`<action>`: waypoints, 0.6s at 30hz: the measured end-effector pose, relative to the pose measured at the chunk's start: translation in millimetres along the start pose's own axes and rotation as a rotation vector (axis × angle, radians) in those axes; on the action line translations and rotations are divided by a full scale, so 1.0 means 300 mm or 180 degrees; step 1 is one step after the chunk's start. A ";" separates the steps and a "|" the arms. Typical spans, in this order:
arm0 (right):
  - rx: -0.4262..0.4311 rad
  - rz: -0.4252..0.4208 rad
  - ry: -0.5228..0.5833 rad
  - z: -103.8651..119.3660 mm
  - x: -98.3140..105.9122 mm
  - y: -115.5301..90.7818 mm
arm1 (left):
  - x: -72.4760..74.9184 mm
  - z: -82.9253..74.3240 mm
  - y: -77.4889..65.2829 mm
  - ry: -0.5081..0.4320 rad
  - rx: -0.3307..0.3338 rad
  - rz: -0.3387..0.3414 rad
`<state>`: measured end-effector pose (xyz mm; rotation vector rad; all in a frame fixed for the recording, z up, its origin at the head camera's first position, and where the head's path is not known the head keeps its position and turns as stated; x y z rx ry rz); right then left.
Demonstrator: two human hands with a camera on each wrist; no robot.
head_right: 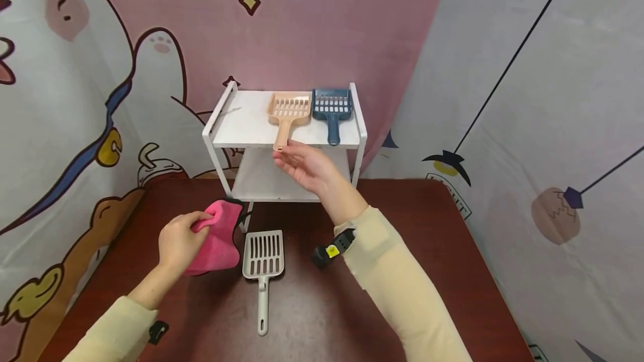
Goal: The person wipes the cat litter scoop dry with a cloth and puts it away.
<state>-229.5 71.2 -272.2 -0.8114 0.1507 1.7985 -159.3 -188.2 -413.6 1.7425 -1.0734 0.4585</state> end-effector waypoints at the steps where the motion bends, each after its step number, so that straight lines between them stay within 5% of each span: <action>1: -0.0001 -0.0029 0.0036 0.000 0.002 0.002 | -0.001 0.000 0.000 -0.0002 -0.0011 -0.0009; 10: 0.0007 -0.0264 0.0378 0.001 0.009 0.017 | -0.001 0.003 -0.001 0.0002 -0.0025 -0.0013; 18: -0.0047 -0.0100 0.0156 -0.029 0.036 0.002 | 0.014 0.000 0.004 -0.0002 -0.0024 -0.0042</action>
Point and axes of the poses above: each hand's wrist, its own y-axis towards the middle knuckle, its own x-axis out of the back of the hand, z = x × y, the point moved 2 cm from there along y, towards the middle knuckle, and after that the axes turned 1 degree about x, right-handed, at the moved point
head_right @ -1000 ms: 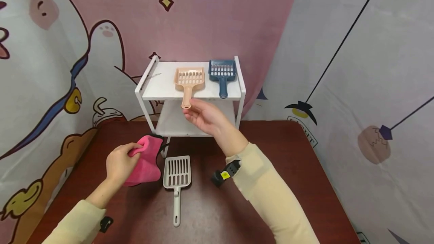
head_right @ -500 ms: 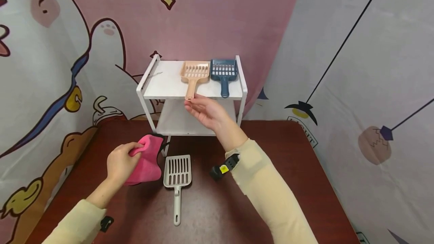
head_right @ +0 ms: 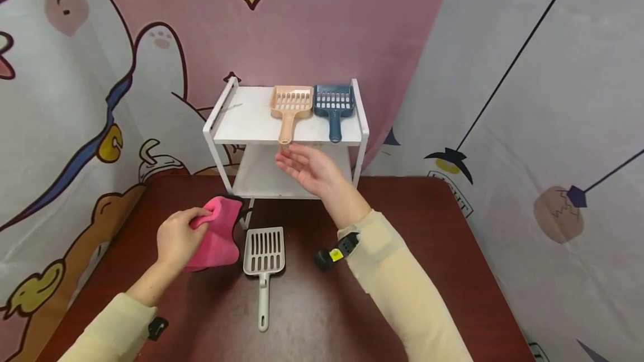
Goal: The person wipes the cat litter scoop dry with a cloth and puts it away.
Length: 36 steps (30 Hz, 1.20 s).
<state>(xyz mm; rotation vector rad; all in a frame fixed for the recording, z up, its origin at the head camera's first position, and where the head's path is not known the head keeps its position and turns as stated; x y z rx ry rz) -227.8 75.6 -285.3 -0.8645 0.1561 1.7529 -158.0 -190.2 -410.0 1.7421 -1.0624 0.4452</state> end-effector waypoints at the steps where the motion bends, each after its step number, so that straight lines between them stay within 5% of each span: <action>1: -0.0016 0.0055 -0.0055 -0.007 0.009 -0.004 | 0.003 0.001 0.002 0.0000 0.0007 -0.0010; 14: -0.0455 0.0382 -0.0850 -0.275 0.214 0.023 | 0.009 0.031 -0.006 0.0048 0.0057 -0.0046; 27: -0.0880 0.0028 -0.1057 -0.613 0.428 0.065 | 0.003 0.032 -0.015 0.0087 0.0121 0.0028; 36: -0.1212 -0.0175 -0.1276 -0.765 0.441 0.058 | -0.002 0.035 -0.018 0.0075 0.0127 0.0050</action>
Point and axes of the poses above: each hand's wrist, its own y-axis towards the middle knuckle, its own x-axis out of the back of the hand, z = x × y, the point moved 2 cm from there along y, towards the middle knuckle, and after that the axes turned 1 degree about x, right-handed, at the moved point
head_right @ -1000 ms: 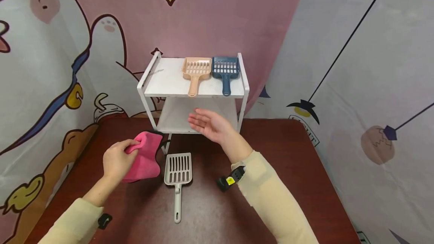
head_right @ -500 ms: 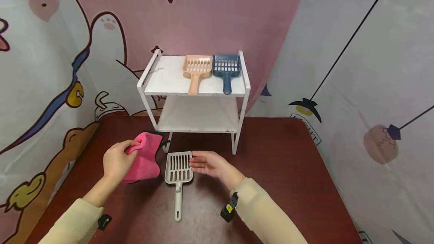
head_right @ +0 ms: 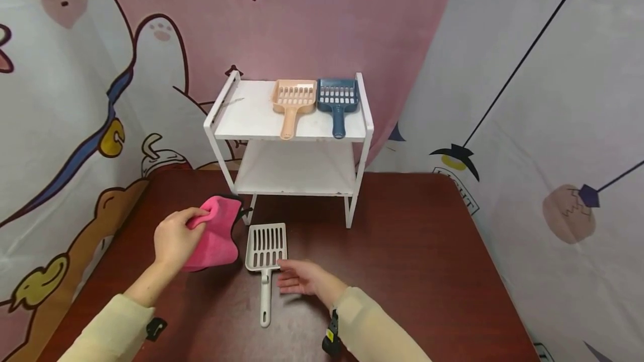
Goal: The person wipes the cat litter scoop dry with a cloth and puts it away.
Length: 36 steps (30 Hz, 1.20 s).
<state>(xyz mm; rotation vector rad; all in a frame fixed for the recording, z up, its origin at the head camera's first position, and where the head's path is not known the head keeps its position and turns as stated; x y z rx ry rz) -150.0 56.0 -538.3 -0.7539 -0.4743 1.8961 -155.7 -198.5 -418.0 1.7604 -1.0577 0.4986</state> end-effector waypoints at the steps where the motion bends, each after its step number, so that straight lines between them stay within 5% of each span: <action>1: -0.0013 -0.0019 -0.0011 -0.007 -0.004 0.003 | 0.000 0.001 0.000 0.0001 -0.0002 0.0000; 17: -0.0073 -0.0288 -0.0134 -0.025 -0.010 0.059 | -0.003 0.020 -0.009 -0.0012 -0.0023 -0.0038; 36: -0.0335 -0.0214 -0.0148 -0.022 -0.017 0.096 | -0.002 0.028 -0.015 -0.0052 -0.0025 -0.0025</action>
Point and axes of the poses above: each hand's wrist, its own y-axis towards the middle knuckle, its own x-axis out of the back of the hand, z = x × y, the point moved 2 cm from there along y, towards the middle knuckle, and after that the axes turned 1 degree about x, right-handed, at the moved point
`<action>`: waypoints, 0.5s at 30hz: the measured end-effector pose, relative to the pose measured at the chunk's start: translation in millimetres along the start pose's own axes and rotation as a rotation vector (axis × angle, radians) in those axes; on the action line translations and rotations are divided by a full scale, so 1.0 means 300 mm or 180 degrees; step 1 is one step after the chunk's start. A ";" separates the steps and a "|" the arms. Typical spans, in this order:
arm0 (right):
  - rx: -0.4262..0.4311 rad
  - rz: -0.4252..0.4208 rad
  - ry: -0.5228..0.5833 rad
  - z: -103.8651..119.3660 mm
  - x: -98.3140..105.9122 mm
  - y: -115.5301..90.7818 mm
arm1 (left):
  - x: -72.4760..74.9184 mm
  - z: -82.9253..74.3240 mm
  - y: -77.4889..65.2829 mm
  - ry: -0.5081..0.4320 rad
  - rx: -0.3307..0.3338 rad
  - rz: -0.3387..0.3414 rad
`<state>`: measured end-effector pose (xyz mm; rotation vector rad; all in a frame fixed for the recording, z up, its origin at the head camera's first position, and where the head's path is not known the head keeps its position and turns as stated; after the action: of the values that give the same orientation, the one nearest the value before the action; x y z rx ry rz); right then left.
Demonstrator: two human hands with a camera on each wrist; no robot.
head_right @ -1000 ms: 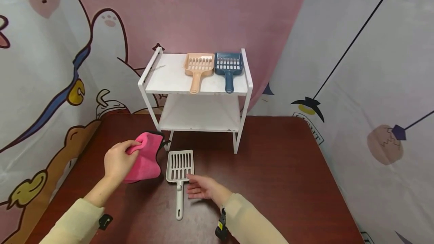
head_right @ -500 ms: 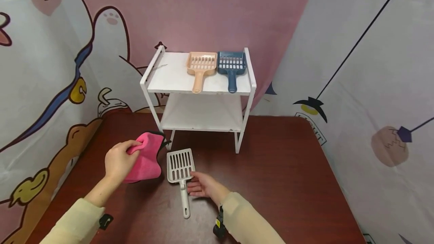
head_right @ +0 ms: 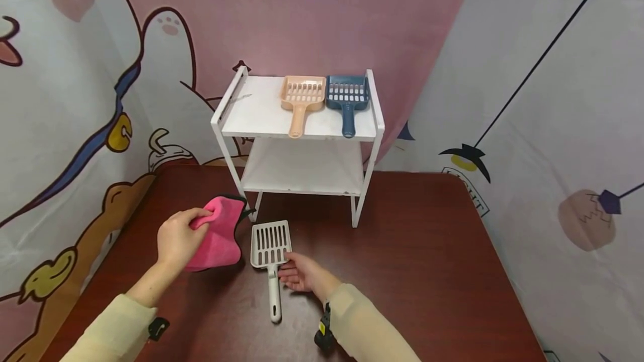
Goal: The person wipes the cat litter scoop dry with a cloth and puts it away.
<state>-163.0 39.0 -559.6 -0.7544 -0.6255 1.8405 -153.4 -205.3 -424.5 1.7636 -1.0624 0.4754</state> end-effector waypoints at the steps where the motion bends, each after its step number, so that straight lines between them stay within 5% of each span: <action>1: -0.0012 0.0004 0.0012 0.001 0.000 -0.001 | -0.001 0.001 0.000 0.0002 0.0003 0.0007; 9: 0.0009 0.0067 -0.0005 0.022 0.015 -0.012 | -0.005 -0.001 0.003 0.0005 0.0001 0.0041; 15: 0.0115 0.0482 0.0086 0.036 0.030 -0.025 | -0.008 -0.004 0.007 0.0002 -0.0016 0.0022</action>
<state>-169.1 49.2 -549.1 -0.8202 -0.5283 1.9711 -156.2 -203.6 -424.5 1.7559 -1.0687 0.4773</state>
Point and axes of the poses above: each hand's wrist, its own y-axis towards the middle knuckle, its own x-axis out of the back of the hand, z = x × y, the point moved 2 cm from there along y, towards the middle knuckle, and after that the axes turned 1 degree about x, right-handed, at the moved point
